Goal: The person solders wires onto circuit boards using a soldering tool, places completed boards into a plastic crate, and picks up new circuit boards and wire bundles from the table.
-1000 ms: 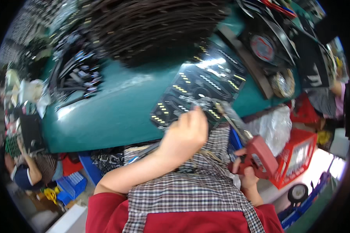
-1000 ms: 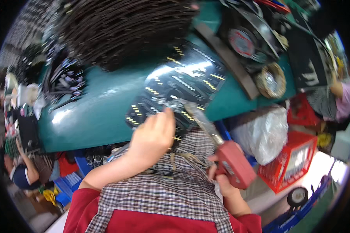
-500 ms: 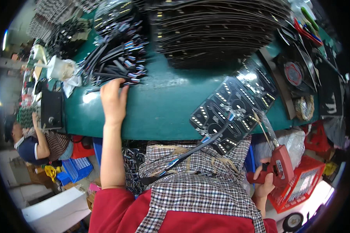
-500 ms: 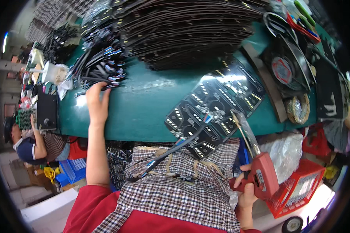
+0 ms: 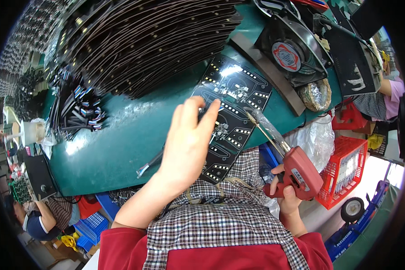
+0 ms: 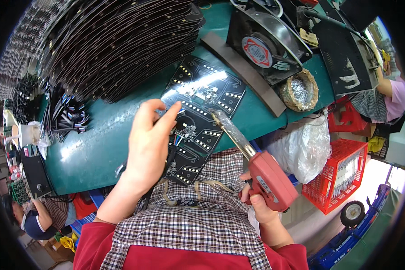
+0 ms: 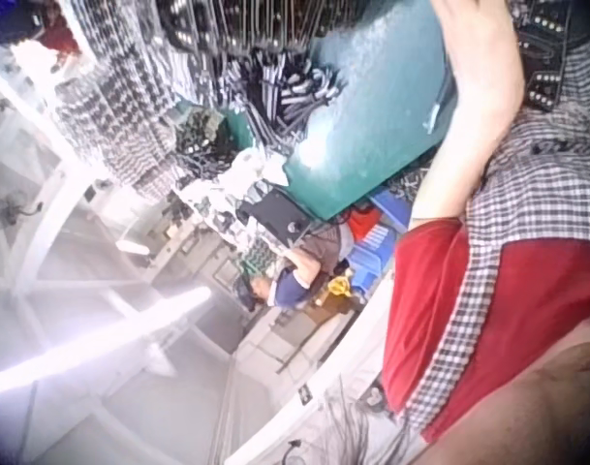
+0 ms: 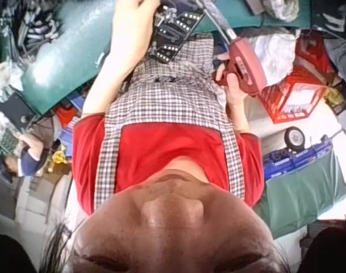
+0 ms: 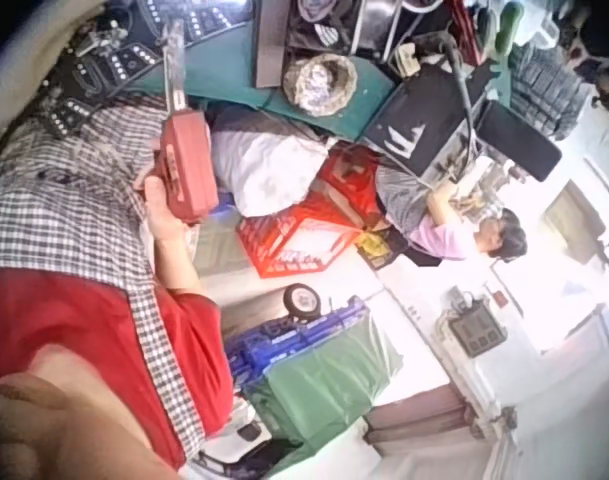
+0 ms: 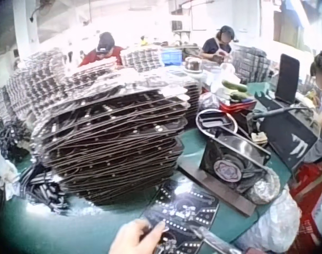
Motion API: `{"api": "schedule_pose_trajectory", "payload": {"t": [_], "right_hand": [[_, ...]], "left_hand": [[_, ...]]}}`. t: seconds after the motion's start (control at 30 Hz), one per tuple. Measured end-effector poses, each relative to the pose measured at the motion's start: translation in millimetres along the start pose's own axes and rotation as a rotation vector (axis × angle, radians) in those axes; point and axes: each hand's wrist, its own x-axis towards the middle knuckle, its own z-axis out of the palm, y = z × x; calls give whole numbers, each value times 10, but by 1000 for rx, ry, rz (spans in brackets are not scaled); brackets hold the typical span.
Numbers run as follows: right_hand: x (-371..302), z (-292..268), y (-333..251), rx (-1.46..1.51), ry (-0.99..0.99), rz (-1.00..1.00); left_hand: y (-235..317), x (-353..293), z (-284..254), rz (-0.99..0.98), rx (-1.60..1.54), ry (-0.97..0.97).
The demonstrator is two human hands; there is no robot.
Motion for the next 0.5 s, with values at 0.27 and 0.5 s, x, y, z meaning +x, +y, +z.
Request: {"api": "schedule_pose_trajectory", "payload": {"t": [0.27,0.5], "right_hand": [[291,-27,-61,69,-70,78],[432,-16,-70,96,-121,138]], "left_hand": [[-9,218,374,11,-9,107],[11,226,415,-36,-31,124]]}}
